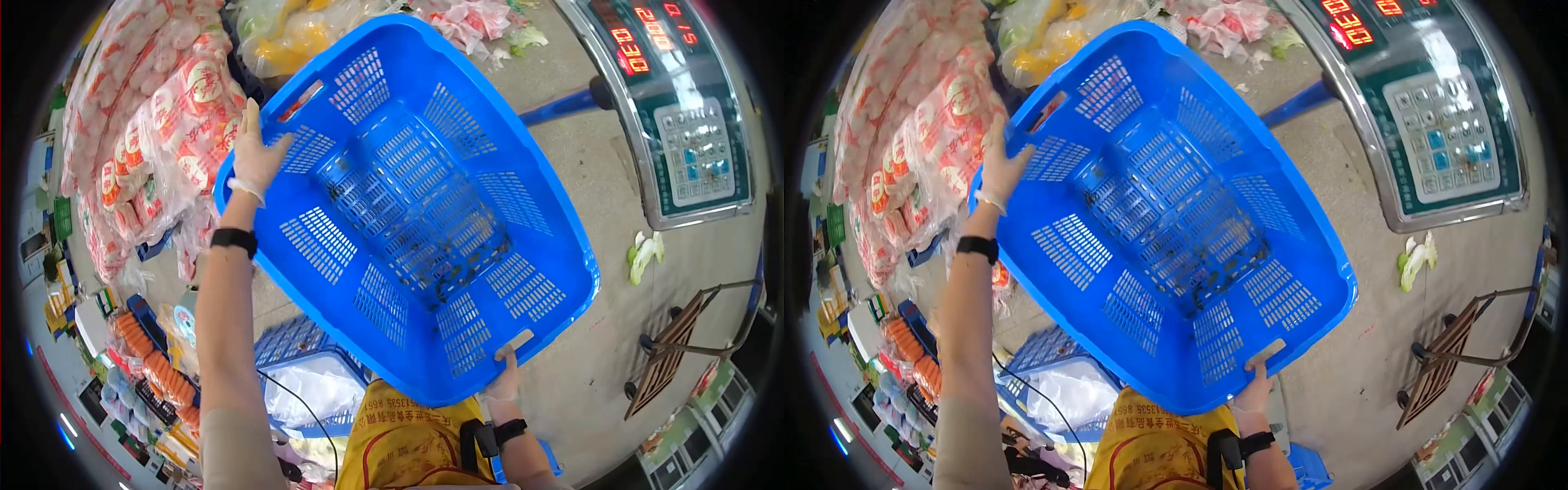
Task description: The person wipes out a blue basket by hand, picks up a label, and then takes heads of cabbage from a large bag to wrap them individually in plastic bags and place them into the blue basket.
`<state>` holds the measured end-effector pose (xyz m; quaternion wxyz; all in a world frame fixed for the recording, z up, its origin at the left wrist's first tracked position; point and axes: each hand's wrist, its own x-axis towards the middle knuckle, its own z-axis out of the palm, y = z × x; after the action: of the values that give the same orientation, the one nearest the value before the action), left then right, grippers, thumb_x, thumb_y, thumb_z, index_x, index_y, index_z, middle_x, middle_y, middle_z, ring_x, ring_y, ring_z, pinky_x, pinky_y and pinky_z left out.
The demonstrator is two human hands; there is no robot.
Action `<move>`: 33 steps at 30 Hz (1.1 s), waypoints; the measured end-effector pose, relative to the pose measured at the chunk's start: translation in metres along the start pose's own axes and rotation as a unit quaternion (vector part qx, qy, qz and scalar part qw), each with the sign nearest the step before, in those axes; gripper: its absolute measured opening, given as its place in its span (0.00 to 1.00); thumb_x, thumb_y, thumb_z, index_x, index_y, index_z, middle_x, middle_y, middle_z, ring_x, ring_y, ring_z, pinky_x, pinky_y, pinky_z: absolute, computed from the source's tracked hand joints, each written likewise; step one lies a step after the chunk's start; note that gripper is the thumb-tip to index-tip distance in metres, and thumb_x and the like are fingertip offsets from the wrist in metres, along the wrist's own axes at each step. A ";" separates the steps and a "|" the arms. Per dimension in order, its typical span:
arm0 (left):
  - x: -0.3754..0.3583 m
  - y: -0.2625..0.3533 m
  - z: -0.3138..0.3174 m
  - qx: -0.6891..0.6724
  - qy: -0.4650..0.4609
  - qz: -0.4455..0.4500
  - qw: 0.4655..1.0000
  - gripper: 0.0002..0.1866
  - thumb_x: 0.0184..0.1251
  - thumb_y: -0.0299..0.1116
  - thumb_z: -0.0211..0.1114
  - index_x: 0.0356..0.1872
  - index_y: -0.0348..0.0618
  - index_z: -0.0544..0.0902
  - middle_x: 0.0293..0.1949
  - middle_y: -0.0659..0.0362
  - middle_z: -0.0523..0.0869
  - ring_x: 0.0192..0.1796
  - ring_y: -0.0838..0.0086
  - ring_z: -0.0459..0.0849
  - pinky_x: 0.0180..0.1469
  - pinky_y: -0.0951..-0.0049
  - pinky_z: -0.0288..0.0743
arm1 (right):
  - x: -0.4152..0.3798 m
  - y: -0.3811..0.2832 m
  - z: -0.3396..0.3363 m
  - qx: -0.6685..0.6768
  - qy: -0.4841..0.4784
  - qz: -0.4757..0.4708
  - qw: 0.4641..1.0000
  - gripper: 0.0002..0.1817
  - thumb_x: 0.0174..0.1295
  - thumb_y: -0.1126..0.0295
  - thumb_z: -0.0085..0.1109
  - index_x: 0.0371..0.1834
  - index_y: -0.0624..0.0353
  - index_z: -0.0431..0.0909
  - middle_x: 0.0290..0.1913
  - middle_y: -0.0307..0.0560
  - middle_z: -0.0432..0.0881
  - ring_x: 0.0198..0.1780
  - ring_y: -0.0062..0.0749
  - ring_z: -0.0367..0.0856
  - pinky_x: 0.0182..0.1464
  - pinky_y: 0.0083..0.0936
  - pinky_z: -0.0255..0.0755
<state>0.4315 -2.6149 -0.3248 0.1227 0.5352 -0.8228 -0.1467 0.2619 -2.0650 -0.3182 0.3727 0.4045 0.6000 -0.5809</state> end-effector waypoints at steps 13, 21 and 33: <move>-0.266 -0.011 -0.123 -0.112 -0.032 -0.159 0.980 0.36 0.56 0.25 0.62 0.68 0.32 0.59 0.67 0.43 0.66 0.69 0.60 0.65 0.69 0.68 0.57 | -0.026 0.021 0.017 -0.047 -0.093 0.083 0.991 0.11 0.58 0.64 0.54 0.40 0.57 0.72 0.37 0.42 0.75 0.41 0.33 0.76 0.40 0.35 0.74; -0.544 -0.012 -0.118 -0.132 -0.159 -0.467 0.860 0.19 0.62 0.42 0.59 0.49 0.42 0.82 0.38 0.52 0.87 0.44 0.64 0.85 0.48 0.69 0.76 | -0.079 -0.065 0.032 -0.729 -0.276 0.132 0.613 0.16 0.53 0.57 0.64 0.34 0.59 0.83 0.24 0.38 0.79 0.26 0.22 0.76 0.31 0.18 0.69; -0.756 0.136 -0.124 -0.187 -0.354 -0.619 0.676 0.20 0.60 0.44 0.51 0.41 0.42 0.85 0.46 0.47 0.83 0.51 0.53 0.81 0.54 0.60 0.73 | -0.236 -0.083 0.182 -0.728 -0.481 -0.160 0.461 0.13 0.62 0.67 0.50 0.30 0.63 0.83 0.22 0.40 0.75 0.25 0.21 0.74 0.29 0.17 0.67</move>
<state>0.6616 -1.8836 -0.1931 -0.1991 0.7959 -0.2407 -0.5186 0.2743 -2.2584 -0.0775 0.6623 -0.4603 0.5849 -0.0856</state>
